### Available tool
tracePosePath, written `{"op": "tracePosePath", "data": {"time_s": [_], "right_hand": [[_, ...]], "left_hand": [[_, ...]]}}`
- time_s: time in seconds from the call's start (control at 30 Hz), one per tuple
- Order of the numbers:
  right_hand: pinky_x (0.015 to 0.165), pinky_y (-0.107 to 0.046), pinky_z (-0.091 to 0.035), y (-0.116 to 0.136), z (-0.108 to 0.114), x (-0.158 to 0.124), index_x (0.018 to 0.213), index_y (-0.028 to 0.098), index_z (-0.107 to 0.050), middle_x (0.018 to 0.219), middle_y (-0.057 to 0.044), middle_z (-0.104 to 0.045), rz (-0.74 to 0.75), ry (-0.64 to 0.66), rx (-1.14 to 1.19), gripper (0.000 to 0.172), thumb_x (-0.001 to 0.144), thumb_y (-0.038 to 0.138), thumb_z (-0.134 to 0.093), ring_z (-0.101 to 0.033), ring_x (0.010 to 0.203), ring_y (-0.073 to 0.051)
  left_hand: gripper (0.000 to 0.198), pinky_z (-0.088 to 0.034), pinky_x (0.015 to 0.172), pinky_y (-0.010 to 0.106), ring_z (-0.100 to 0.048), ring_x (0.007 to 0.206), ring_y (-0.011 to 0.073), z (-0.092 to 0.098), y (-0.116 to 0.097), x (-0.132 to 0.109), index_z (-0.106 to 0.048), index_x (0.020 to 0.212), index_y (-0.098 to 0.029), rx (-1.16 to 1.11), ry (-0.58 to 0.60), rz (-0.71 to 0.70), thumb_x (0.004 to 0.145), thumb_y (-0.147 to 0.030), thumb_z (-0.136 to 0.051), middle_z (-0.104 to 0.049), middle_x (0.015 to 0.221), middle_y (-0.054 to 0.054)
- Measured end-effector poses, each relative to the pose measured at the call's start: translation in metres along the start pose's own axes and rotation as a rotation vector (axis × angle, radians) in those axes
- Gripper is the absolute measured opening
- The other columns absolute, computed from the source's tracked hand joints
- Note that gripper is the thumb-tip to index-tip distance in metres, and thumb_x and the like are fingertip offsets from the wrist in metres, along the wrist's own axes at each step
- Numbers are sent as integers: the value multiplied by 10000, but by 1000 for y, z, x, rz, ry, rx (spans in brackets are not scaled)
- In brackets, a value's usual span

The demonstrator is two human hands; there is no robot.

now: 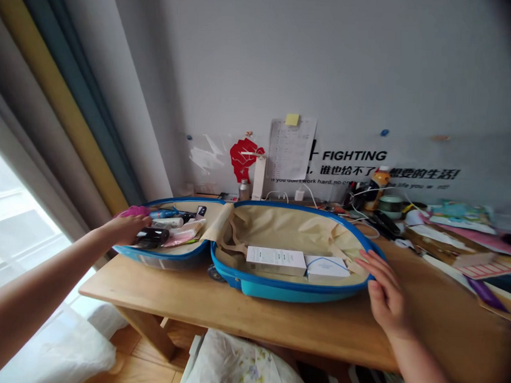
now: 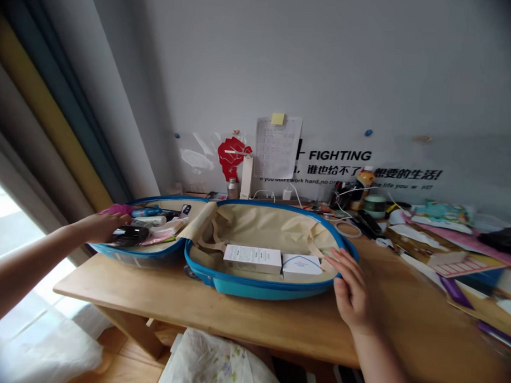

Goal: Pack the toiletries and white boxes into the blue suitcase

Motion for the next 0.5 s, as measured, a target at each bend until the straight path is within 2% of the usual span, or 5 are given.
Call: {"op": "tracePosePath", "data": {"time_s": [0.13,0.23,0.3,0.37,0.5], "right_hand": [[1089,-525,-493,-1,1,0,1233,229,-685,1309,-114,-675,-24,7,-13,429,1012,444,-387,-573,1323,-300],[1083,-523,-500,0,0,0,1244,229,-681,1317,-115,-672,-19,12,-17,428,1011,439,-389,-579,1315,-303],[1078,-519,-502,1,1,0,1244,232,-679,1312,-114,-674,-10,1,-10,415,1012,424,-393,-584,1308,-298],[1081,-520,-496,1,1,1,1248,232,-673,1310,-115,-674,-7,-5,-2,402,1015,403,-395,-579,1312,-292],[1089,-535,-484,2,0,1,1251,230,-670,1317,-116,-669,-13,-16,5,391,1017,390,-401,-562,1334,-293]], "left_hand": [[397,-439,939,242,-616,1106,203,24,-6,-6,-487,1163,-230,-77,-162,13,777,-287,-566,-679,1194,26],[448,-469,912,253,-633,1078,195,66,-41,-15,-434,1265,-248,-141,-285,66,853,-392,-534,-609,1316,24],[539,-469,930,265,-635,1104,211,97,-92,-20,-426,1341,-252,-177,-323,-70,857,-438,-570,-591,1328,38],[598,-470,942,276,-641,1106,229,119,-157,-24,-448,1377,-246,-233,-291,-301,848,-469,-614,-595,1314,64],[579,-471,959,281,-648,1129,238,129,-275,-26,-474,1408,-270,-290,-131,-665,892,-487,-621,-601,1324,62]]}}
Point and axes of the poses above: each hand's wrist, its own x-axis towards the middle knuckle, its own z-axis out of the back of the hand, y = z × x, the point moved 7 cm from there along x, towards the middle knuckle
